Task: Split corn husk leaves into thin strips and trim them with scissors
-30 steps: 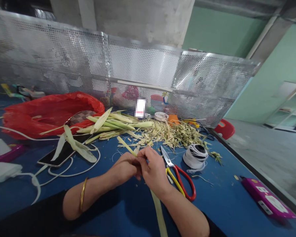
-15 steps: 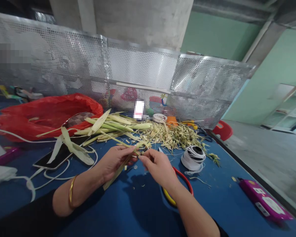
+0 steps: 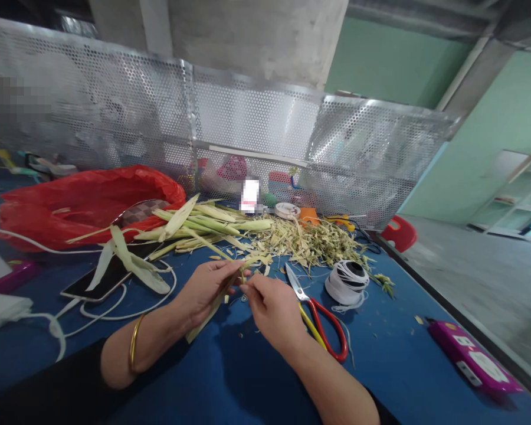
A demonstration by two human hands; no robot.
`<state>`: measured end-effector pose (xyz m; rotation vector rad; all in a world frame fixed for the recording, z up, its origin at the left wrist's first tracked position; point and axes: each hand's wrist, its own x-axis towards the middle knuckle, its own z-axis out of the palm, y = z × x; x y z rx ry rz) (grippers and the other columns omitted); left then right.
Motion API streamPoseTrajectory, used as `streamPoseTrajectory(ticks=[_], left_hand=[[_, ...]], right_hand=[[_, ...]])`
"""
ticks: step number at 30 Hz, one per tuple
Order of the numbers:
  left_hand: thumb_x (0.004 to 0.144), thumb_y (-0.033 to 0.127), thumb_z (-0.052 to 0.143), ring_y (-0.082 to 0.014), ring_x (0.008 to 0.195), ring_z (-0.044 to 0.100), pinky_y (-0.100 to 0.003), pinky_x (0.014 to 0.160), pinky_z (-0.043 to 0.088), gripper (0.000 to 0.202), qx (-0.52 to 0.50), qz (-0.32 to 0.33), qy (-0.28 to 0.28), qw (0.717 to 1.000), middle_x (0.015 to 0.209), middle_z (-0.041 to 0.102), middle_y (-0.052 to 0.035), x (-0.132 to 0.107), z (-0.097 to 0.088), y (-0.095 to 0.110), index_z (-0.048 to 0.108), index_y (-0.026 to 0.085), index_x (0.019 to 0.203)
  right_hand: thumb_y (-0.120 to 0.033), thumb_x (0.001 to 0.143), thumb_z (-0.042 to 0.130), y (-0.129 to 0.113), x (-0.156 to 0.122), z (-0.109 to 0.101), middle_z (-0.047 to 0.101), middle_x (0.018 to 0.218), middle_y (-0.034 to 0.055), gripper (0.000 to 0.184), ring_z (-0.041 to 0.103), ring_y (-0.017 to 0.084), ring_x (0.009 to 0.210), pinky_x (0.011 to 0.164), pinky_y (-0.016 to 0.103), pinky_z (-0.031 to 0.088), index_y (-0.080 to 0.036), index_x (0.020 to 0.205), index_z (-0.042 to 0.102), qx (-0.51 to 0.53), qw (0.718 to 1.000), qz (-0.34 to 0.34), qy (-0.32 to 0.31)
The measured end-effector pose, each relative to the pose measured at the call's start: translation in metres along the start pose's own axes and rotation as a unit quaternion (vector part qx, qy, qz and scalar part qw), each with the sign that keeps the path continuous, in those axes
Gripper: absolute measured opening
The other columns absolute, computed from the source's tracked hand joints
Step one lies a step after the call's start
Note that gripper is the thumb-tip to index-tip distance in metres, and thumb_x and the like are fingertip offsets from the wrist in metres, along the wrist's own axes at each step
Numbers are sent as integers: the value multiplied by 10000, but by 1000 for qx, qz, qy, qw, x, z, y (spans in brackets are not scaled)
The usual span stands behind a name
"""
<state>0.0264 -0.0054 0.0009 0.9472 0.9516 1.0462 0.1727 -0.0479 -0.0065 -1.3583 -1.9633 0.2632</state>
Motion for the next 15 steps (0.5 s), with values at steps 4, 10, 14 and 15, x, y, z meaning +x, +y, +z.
streamPoseTrajectory(ticks=[4,10,14,15], left_hand=[[600,330,772,-122,617,609,-202,518,408,290,-8,-21,-21,1000,754,716,-75,-5,0,6,720,119,791],[633,254,724,-107,527,569,-204,486,381,197,77,6,-38,996,608,674,-41,-7,3,0,716,109,766],[618,246,723,-105,529,586,-193,473,380,182,105,-9,-50,993,642,682,-25,-8,4,-2,709,130,758],[621,262,723,-105,531,590,-192,468,381,196,108,-18,-67,992,663,687,-29,-8,4,-3,711,131,766]], right_hand=[[-464,880,478,6,6,-1,536,615,-9,361,490,141,605,582,250,362,-193,656,563,179,974,137,28],[-477,684,718,11,10,1,555,606,-18,322,461,108,549,571,243,383,-172,673,616,460,845,271,21],[-401,616,780,11,9,3,524,557,-37,298,443,98,528,560,239,372,-172,622,590,497,822,277,39],[-399,620,775,11,9,4,523,557,-35,296,444,101,531,563,244,372,-172,615,584,489,828,271,40]])
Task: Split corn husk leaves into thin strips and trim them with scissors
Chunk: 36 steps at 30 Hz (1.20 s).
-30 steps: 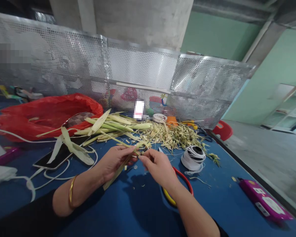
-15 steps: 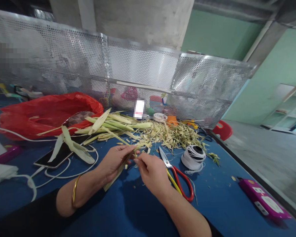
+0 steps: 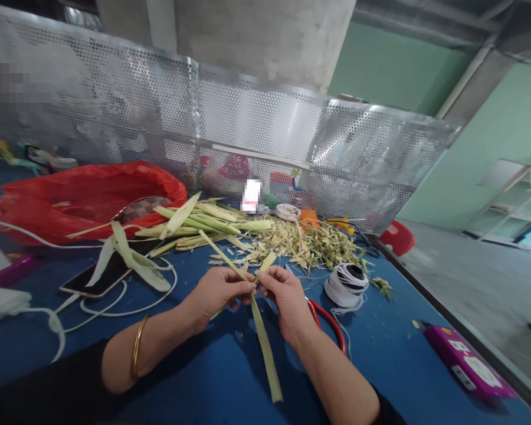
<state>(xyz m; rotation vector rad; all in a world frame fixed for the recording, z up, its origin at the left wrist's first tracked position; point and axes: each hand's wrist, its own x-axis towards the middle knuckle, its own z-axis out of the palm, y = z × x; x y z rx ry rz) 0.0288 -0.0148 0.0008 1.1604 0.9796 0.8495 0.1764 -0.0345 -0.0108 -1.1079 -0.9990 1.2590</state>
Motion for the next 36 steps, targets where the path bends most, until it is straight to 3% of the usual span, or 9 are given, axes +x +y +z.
streamPoseTrajectory(ticks=[4,15,19,22,26,30,33,36], left_hand=[[650,310,707,-97,508,583,-185,445,374,205,19,-6,-51,999,687,688,-45,1,0,-2,717,125,740],[667,190,637,-104,436,544,-192,424,375,120,77,22,1,997,495,617,-15,2,1,0,687,114,588],[672,193,671,-104,447,557,-191,450,401,90,41,35,40,998,490,628,-13,6,-1,-2,714,114,665],[666,232,718,-106,475,577,-187,460,422,136,-7,36,84,996,531,651,-22,9,-4,-1,720,108,721],[673,263,739,-118,545,629,-183,496,456,174,-61,13,94,994,619,692,-52,10,-8,4,725,100,734],[634,153,754,-121,522,629,-191,495,458,131,-98,1,100,990,581,682,-35,11,-7,4,719,105,750],[630,103,745,-107,474,603,-197,494,457,94,-106,15,122,987,553,670,-20,12,-6,3,704,100,715],[690,163,725,-130,558,651,-213,564,490,92,-124,-3,98,987,632,706,-50,13,-8,4,706,92,745]], right_hand=[[-390,665,722,0,-1,3,502,548,-38,277,431,110,536,566,254,359,-182,588,557,-49,997,-52,13],[-299,764,621,8,1,2,513,565,-42,222,451,124,585,616,260,372,-195,605,507,-127,975,-165,73],[-328,801,576,4,4,0,547,629,-23,197,492,134,635,644,260,392,-187,669,539,-190,966,-169,42],[-402,832,542,3,6,-4,564,643,-18,242,509,132,601,581,246,380,-185,725,555,-267,955,-127,-20],[-383,865,509,6,7,-8,544,559,-29,304,496,123,525,534,235,341,-198,625,492,-407,903,-120,-65],[-304,902,458,5,1,-6,505,531,-31,322,469,123,532,530,227,306,-202,597,483,-492,848,-193,-38],[-276,929,424,3,-4,-2,542,585,-13,324,491,134,568,572,241,317,-202,626,513,-549,788,-275,-55],[-230,937,402,0,-6,-2,614,684,22,278,546,164,641,628,265,350,-200,717,569,-585,747,-317,-10]])
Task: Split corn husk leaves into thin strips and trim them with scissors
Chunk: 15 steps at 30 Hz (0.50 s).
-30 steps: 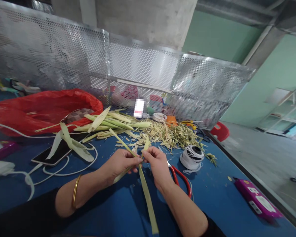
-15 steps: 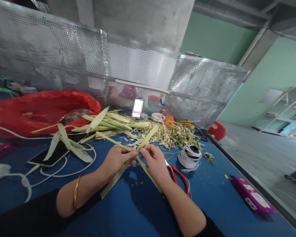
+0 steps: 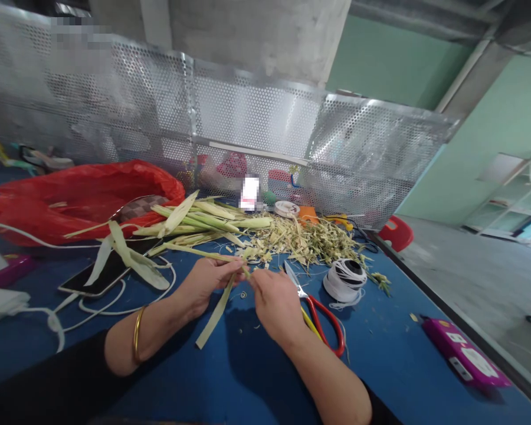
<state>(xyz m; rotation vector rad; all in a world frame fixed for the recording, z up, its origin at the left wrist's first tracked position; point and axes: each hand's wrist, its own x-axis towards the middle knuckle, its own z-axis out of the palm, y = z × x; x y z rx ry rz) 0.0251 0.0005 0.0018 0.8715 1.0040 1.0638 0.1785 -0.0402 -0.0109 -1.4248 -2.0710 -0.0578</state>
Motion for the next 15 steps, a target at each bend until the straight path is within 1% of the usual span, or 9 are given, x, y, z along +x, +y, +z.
streamPoseTrajectory(ticks=[2,3,5,6,8,9,11,13,15], left_hand=[[729,248,709,-163,674,688,-230,637,509,168,-20,-20,-24,999,733,733,-89,1,-3,2,705,87,777],[738,283,703,-178,726,696,-242,677,515,206,-30,-24,-33,999,776,738,-104,1,-4,2,705,87,799],[729,301,706,-194,788,697,-266,743,518,240,-50,-26,-48,997,822,741,-113,3,-5,1,702,91,845],[712,284,716,-193,799,694,-273,768,516,239,-61,-24,-55,996,825,741,-109,3,-5,1,702,94,856],[660,224,742,-179,790,685,-269,789,510,222,-78,-14,-64,995,805,737,-92,3,-3,-2,704,100,840],[632,193,752,-170,779,680,-260,783,508,218,-83,-7,-65,994,790,734,-83,3,-2,-3,704,102,824],[596,156,761,-157,759,669,-240,750,502,231,-88,5,-59,994,765,728,-69,3,1,-6,705,107,815],[584,146,762,-159,765,667,-233,720,497,256,-94,7,-52,994,762,728,-66,2,3,-8,704,114,832],[573,137,763,-162,772,668,-233,710,495,265,-99,5,-47,994,770,731,-69,1,5,-10,702,117,830]], right_hand=[[-237,919,444,1,0,-4,658,859,75,178,585,207,789,698,293,388,-186,905,615,-20,996,23,82],[-252,907,475,1,0,-7,655,939,100,175,583,227,863,741,312,399,-177,981,615,-26,991,25,130],[-266,897,509,-2,-2,-11,649,944,106,171,574,235,890,792,337,395,-175,981,626,-25,980,-2,196],[-264,902,506,-4,-3,-11,651,870,86,154,576,220,838,782,333,390,-183,918,637,-16,980,-22,198],[-262,916,489,-10,-6,-8,639,740,43,194,570,177,713,716,302,384,-196,808,636,24,988,-36,148],[-277,916,491,-12,-6,-5,637,716,32,210,565,163,675,677,287,380,-199,784,634,48,993,-21,106],[-331,901,511,-15,-7,5,631,691,20,225,560,150,632,603,263,370,-203,756,627,101,994,45,23],[-375,873,530,-16,-5,16,573,592,-6,266,528,138,551,530,249,347,-202,677,581,166,977,124,-38],[-378,855,520,-16,-3,24,487,495,-37,313,470,117,456,479,239,321,-204,596,496,239,950,185,-76]])
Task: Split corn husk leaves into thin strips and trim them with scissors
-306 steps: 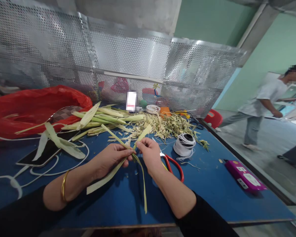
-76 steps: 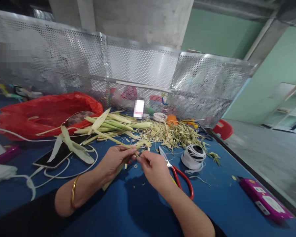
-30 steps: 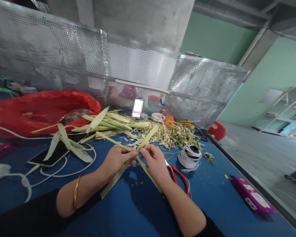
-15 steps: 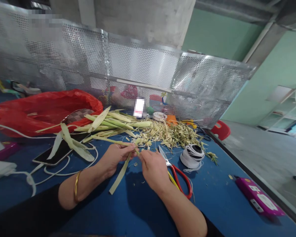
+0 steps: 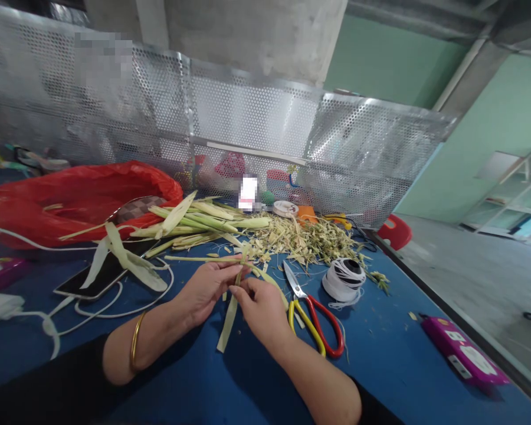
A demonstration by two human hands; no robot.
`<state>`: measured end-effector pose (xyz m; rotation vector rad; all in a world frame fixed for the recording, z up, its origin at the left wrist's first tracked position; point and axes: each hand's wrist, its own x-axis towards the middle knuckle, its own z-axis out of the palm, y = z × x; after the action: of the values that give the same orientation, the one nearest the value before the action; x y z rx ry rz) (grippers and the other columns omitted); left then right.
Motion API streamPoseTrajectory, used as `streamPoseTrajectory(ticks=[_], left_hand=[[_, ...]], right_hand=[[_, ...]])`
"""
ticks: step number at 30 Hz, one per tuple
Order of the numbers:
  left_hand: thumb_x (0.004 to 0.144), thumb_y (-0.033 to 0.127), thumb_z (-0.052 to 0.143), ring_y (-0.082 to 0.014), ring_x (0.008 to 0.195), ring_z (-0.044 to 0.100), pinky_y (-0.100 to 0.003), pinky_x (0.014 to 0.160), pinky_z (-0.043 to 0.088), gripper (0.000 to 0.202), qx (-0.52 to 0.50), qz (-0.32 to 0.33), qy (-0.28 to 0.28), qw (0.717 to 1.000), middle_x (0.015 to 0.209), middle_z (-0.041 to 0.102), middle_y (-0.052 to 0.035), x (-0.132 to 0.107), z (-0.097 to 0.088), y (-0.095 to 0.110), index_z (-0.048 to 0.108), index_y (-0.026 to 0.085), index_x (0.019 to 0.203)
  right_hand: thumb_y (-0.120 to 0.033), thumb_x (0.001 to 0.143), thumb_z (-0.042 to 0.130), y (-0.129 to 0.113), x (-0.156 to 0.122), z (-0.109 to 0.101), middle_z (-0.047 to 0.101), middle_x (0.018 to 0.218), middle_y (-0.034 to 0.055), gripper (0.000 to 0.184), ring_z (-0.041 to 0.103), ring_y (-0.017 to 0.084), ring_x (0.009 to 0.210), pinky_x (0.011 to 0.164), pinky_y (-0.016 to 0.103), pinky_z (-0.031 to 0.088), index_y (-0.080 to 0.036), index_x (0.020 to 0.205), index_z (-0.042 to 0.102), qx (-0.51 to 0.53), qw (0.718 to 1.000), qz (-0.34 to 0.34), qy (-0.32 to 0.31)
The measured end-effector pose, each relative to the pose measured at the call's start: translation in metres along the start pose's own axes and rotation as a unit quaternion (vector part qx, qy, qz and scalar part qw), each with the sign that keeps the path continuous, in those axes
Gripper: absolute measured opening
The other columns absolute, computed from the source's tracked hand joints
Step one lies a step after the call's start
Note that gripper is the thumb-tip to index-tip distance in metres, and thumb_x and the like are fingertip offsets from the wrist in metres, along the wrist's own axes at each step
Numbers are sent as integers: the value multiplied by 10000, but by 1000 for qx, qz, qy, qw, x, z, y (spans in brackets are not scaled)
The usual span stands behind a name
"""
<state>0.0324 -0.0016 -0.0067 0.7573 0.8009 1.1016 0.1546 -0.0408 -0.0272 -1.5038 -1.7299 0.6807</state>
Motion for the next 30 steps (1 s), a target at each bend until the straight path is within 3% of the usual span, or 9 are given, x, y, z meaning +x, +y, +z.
streamPoseTrajectory(ticks=[3,10,12,15,18,21,24,30], left_hand=[[547,118,767,-161,743,671,-240,708,498,257,-1,0,7,1000,752,730,-69,0,1,-3,698,112,795],[537,85,755,-153,706,673,-250,711,515,235,26,42,57,997,742,725,-53,2,-1,-5,678,120,756],[548,99,750,-168,715,680,-275,726,526,240,22,43,59,997,750,726,-51,2,-2,-3,673,128,773],[585,129,726,-190,749,686,-302,750,528,252,32,53,51,997,756,732,-49,-1,0,-1,680,141,832],[642,141,664,-206,843,680,-299,782,516,264,108,82,6,991,872,747,-58,-6,3,2,713,165,900],[697,160,613,-217,957,654,-281,845,487,241,215,148,-51,964,976,742,-38,-11,5,6,752,200,890],[752,214,591,-220,946,649,-279,852,475,214,259,177,-121,942,937,745,-29,-11,3,10,765,209,876],[742,215,612,-238,1016,617,-308,856,476,316,164,78,-216,959,1068,711,-81,-8,-4,23,730,187,1034]], right_hand=[[-343,838,492,1,3,2,429,439,-59,329,392,96,410,464,231,303,-212,549,404,70,997,32,-25],[-286,771,505,0,1,-2,313,503,-71,289,301,90,487,480,234,236,-210,535,355,144,989,11,-35],[-296,764,536,-1,1,-1,336,521,-69,264,320,93,504,497,233,261,-203,557,402,171,985,24,-22],[-374,740,630,-6,2,-1,495,625,-40,210,456,113,575,572,240,371,-188,699,541,271,961,60,-10],[-444,683,715,-10,2,-5,617,803,6,332,578,141,650,655,272,453,-186,855,598,384,916,112,-5],[-415,644,759,-10,4,-12,632,746,3,341,598,139,607,629,267,462,-172,827,603,426,894,133,32],[-363,653,757,-6,6,-17,590,629,-29,268,550,109,529,577,246,436,-169,740,593,415,902,90,76],[-314,745,692,-5,5,-32,584,620,-40,177,516,88,484,542,240,410,-174,797,596,365,928,5,70]])
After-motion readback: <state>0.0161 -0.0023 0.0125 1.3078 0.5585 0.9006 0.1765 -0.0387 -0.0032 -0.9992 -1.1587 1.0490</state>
